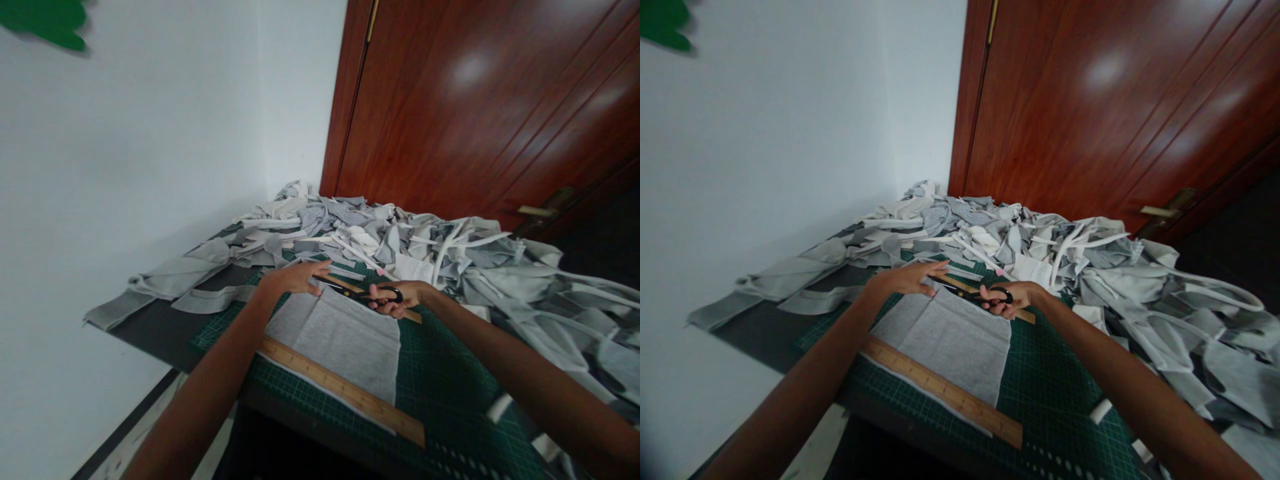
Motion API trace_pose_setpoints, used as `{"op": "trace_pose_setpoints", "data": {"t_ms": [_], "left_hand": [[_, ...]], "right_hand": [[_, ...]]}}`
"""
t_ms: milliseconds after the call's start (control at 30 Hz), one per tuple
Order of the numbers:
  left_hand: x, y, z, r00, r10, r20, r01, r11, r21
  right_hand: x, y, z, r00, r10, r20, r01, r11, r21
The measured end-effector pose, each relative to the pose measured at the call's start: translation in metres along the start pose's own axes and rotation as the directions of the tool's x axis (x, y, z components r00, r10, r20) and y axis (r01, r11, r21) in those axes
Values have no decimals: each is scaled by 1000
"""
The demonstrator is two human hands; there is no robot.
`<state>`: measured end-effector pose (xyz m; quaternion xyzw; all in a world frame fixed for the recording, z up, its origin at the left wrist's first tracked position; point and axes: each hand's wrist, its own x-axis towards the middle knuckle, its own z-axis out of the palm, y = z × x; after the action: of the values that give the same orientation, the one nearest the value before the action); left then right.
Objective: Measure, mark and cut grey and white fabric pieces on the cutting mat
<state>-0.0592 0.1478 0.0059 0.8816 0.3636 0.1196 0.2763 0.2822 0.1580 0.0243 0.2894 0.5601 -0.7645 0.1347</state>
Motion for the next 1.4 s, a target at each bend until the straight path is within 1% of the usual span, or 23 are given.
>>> {"op": "trace_pose_setpoints", "data": {"t_ms": [133,300,433,533,633,800,933,1033,1100,1133,1200,1233,1300,1333,1367,1400], "left_hand": [[-1,5,-1,999,-50,6,50,998,31],[0,10,-1,995,-101,10,100,994,31],[1,5,1,998,-70,3,70,997,37],[1,3,1,999,-34,-15,34,999,36],[1,4,0,999,-43,-6,43,999,23],[1,10,-2,996,-85,5,85,996,15],[0,10,-3,997,-77,4,76,997,17],[0,8,-3,998,-68,2,68,998,6],[0,5,-2,998,-58,-6,58,998,-11],[0,3,-1,999,-46,-11,46,999,-24],[-1,0,0,1000,-16,-22,15,998,-60],[-1,-2,0,1000,-1,-23,-1,997,-80],[-2,-4,0,1000,21,-20,-24,993,-114],[-2,-5,-1,999,29,-16,-31,992,-123],[-2,-5,-2,999,32,-12,-34,992,-125],[-3,-5,-3,1000,30,-10,-31,992,-119]], "right_hand": [[11,-10,0,1000,-11,24,11,1000,-22],[17,-12,-3,1000,-5,2,5,1000,-14],[18,-10,-5,1000,-11,-11,11,1000,-18],[20,-9,-9,999,1,-48,-3,1000,-29],[22,-10,-10,998,8,-68,-11,999,-41],[26,-17,-3,994,-5,-110,-3,998,-66],[29,-23,2,991,23,-129,-33,996,-78],[32,-27,5,993,9,-122,-20,996,-89],[33,-31,11,992,0,-128,-18,990,-138],[32,-33,15,987,-4,-161,-28,980,-196],[29,-38,26,962,-25,-273,-71,939,-336],[25,-42,32,940,-46,-339,-102,908,-407],[13,-47,46,871,-133,-473,-178,812,-556],[4,-47,53,821,-197,-536,-242,729,-640],[-6,-46,60,761,-278,-586,-317,629,-710],[-17,-43,65,706,-343,-620,-402,527,-749]]}}
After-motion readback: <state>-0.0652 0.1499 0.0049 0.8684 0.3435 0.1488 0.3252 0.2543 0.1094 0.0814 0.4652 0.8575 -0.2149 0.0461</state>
